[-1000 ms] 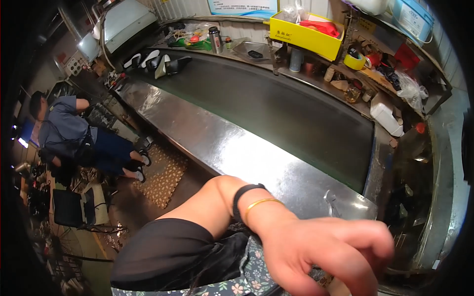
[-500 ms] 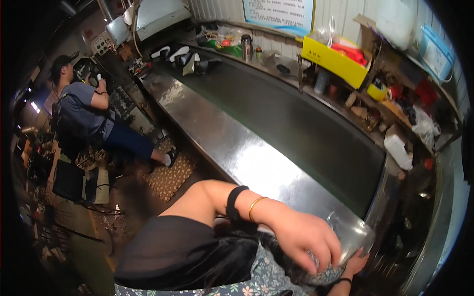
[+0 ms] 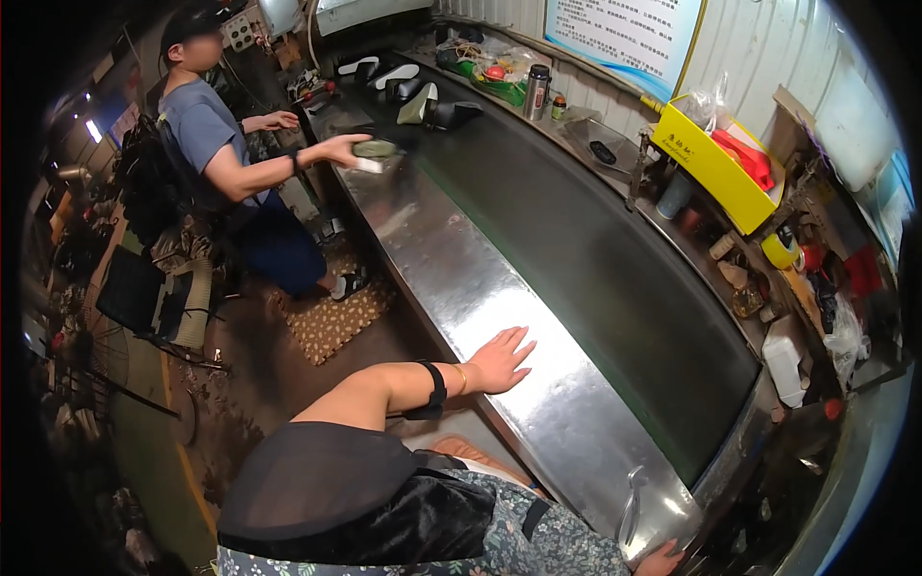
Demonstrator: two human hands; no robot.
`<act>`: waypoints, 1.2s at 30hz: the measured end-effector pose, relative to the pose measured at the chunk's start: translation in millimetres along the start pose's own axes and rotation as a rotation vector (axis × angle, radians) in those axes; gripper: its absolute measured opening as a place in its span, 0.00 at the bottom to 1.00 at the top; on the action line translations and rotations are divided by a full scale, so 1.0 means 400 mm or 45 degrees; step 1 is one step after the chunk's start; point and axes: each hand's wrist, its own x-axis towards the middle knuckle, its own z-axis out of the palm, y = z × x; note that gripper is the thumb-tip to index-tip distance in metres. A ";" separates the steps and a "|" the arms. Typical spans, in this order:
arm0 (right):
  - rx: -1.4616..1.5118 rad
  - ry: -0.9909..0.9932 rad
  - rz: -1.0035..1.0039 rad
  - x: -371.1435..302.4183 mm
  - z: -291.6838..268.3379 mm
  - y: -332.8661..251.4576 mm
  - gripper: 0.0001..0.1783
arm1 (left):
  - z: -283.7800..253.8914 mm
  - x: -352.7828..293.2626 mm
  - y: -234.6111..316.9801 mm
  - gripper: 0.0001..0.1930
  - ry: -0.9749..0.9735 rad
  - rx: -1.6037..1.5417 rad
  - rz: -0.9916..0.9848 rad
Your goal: Manually assemble and inspect shoe components on a conveyor belt in a manufacturing environment.
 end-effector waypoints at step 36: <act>0.073 0.032 -0.071 -0.019 -0.063 -0.082 0.35 | 0.038 0.001 -0.002 0.32 0.009 0.049 0.088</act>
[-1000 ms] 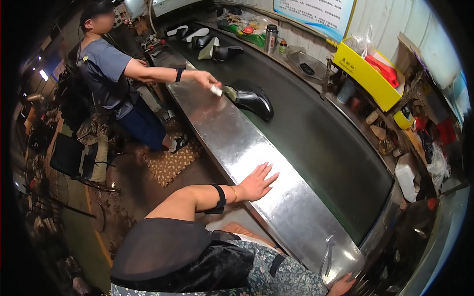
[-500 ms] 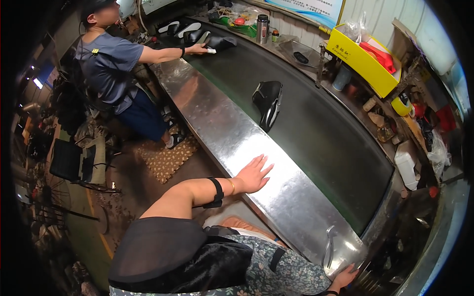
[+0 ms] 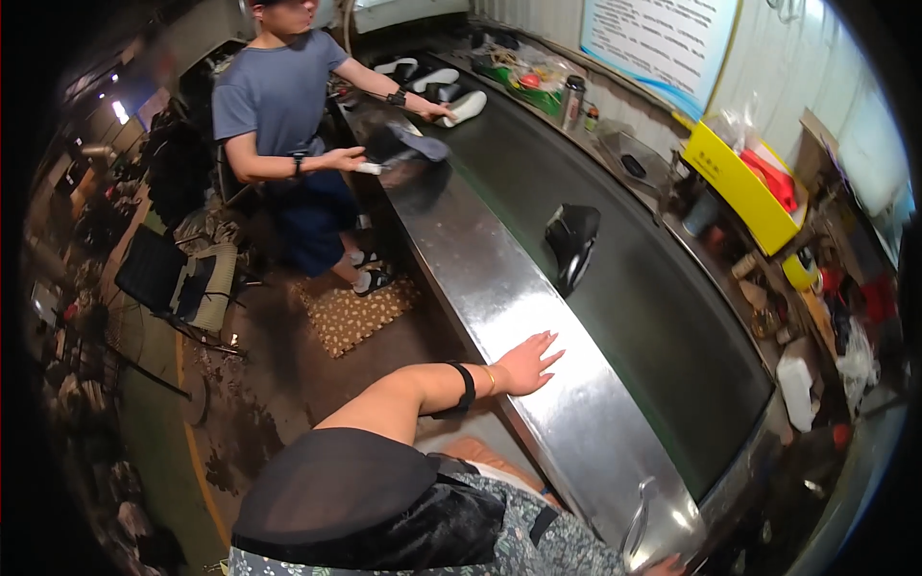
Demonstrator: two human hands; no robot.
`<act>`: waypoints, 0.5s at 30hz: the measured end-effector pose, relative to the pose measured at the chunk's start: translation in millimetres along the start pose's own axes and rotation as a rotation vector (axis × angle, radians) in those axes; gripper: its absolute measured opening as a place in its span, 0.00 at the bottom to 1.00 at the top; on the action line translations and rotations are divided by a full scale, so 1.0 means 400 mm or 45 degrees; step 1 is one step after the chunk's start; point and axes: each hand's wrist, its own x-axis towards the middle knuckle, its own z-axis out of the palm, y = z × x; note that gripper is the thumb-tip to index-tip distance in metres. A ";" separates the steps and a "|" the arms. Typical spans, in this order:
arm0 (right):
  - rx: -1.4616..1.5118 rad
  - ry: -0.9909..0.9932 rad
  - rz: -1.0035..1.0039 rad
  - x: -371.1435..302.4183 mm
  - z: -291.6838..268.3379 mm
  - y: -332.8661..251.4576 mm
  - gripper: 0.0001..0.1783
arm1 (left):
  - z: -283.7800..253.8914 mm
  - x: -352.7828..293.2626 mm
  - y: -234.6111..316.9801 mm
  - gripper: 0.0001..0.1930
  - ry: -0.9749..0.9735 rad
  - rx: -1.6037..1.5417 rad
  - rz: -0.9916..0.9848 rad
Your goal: Manually assemble and inspect shoe components on a conveyor belt in a manufacturing environment.
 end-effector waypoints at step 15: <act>-0.211 -0.006 0.153 0.071 0.187 0.261 0.39 | -0.139 0.504 -0.230 0.43 0.370 -0.403 -0.679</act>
